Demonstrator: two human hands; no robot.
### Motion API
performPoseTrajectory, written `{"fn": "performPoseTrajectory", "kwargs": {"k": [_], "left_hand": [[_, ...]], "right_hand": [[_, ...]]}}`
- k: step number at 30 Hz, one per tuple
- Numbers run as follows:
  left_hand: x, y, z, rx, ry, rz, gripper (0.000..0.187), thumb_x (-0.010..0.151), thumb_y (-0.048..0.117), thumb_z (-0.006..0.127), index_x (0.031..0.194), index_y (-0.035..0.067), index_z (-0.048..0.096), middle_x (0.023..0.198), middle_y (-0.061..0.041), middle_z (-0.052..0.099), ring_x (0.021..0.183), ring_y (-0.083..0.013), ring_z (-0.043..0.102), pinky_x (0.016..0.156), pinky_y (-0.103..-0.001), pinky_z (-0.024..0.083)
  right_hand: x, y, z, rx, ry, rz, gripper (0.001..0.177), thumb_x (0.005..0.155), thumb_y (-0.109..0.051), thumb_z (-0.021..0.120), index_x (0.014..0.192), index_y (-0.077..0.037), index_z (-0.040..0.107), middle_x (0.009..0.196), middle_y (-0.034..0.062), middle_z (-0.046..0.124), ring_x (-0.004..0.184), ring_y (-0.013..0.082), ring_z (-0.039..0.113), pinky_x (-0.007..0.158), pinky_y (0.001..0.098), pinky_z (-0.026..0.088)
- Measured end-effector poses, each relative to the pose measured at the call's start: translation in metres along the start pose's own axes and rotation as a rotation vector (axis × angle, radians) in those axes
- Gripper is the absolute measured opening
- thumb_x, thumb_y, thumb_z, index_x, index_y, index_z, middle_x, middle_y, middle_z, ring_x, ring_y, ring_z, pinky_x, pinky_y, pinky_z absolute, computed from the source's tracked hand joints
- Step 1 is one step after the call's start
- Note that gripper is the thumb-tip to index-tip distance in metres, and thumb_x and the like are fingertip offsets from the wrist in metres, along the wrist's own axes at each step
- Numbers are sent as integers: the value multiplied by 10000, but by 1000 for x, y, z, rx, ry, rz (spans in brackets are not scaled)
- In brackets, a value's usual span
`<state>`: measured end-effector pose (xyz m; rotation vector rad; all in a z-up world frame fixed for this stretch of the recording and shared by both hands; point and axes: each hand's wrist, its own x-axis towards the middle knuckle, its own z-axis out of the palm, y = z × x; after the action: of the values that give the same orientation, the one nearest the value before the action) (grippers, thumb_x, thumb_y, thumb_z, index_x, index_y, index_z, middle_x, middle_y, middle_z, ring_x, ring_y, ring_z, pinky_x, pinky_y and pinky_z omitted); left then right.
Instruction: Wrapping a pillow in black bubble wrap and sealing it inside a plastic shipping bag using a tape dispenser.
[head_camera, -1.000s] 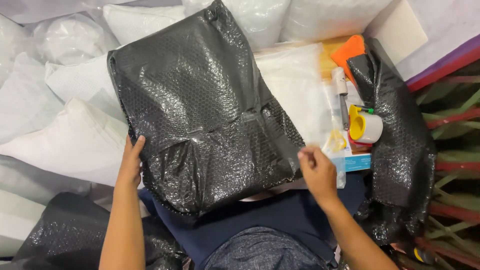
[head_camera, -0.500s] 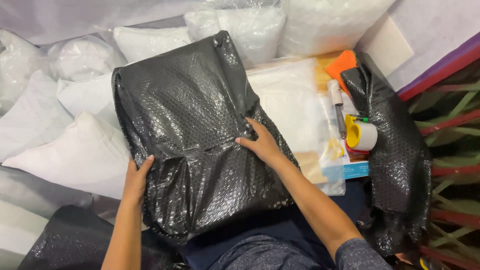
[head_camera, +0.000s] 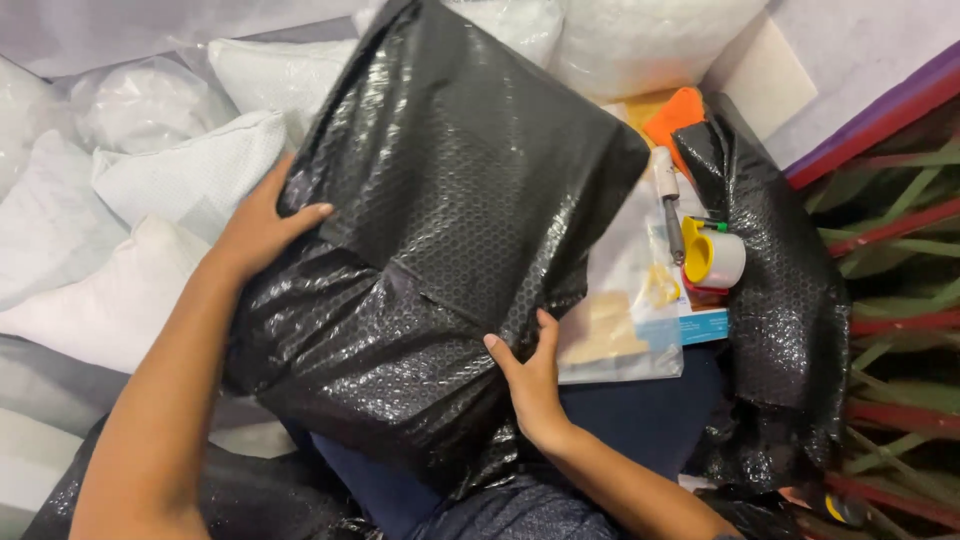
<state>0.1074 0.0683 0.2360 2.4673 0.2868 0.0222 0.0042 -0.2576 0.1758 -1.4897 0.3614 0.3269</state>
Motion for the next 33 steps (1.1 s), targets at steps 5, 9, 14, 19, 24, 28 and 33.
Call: {"fn": "performPoseTrajectory", "kwargs": {"k": [5, 9, 14, 19, 24, 28, 33], "left_hand": [[48, 46, -2, 194, -1, 235, 848, 883, 452, 663, 1605, 198, 296, 1534, -199, 474, 1376, -407, 453, 1099, -559, 347], [32, 40, 7, 271, 193, 253, 750, 929, 329, 680, 1579, 124, 366, 1520, -192, 503, 1362, -390, 471, 1044, -509, 406], [-54, -43, 66, 209, 444, 66, 646, 962, 301, 752, 1502, 23, 532, 1388, -293, 545, 1329, -474, 491, 1106, -595, 358], [-117, -117, 125, -223, 369, -534, 813, 963, 500, 702, 1572, 63, 389, 1388, -328, 493, 1245, -477, 557, 1039, -619, 432], [-132, -60, 117, -704, 123, -565, 806, 932, 454, 664, 1575, 62, 377, 1463, -391, 433, 1349, -519, 466, 1053, -642, 414], [-111, -98, 121, -711, 214, -561, 597, 930, 396, 739, 1382, 37, 587, 1140, -276, 644, 1022, -377, 643, 864, -545, 528], [-73, -106, 87, -542, 222, -335, 648, 944, 443, 739, 1386, -1, 575, 1273, -314, 588, 1168, -422, 570, 967, -595, 445]], "right_hand": [[32, 88, -18, 156, -114, 10, 896, 878, -197, 684, 1583, -119, 137, 1545, 254, 347, 1341, 304, 515, 1119, 399, 413], [43, 90, -43, -6, -271, 146, 783, 931, -199, 604, 1614, -207, 222, 1616, 292, 287, 1463, 369, 415, 1079, 454, 464], [105, 58, -113, -443, 170, -448, 126, 992, -142, 648, 1079, -96, 726, 956, 146, 706, 792, 277, 717, 724, 363, 583], [204, 12, -169, -900, 526, -860, 406, 988, -211, 770, 1296, 15, 632, 1245, 284, 558, 1191, 473, 548, 1014, 572, 443], [260, 19, -189, -935, 258, -313, 817, 909, -658, 715, 1506, -135, 522, 1400, 219, 595, 1313, 392, 557, 1078, 556, 410], [237, 24, -186, -809, 291, -351, 751, 840, -611, 816, 1407, -167, 602, 1285, 165, 654, 1222, 376, 611, 1029, 500, 467], [192, 23, -176, -673, 466, -420, 593, 883, -486, 859, 1351, -175, 666, 1207, 150, 694, 1161, 374, 640, 962, 491, 505]]}}
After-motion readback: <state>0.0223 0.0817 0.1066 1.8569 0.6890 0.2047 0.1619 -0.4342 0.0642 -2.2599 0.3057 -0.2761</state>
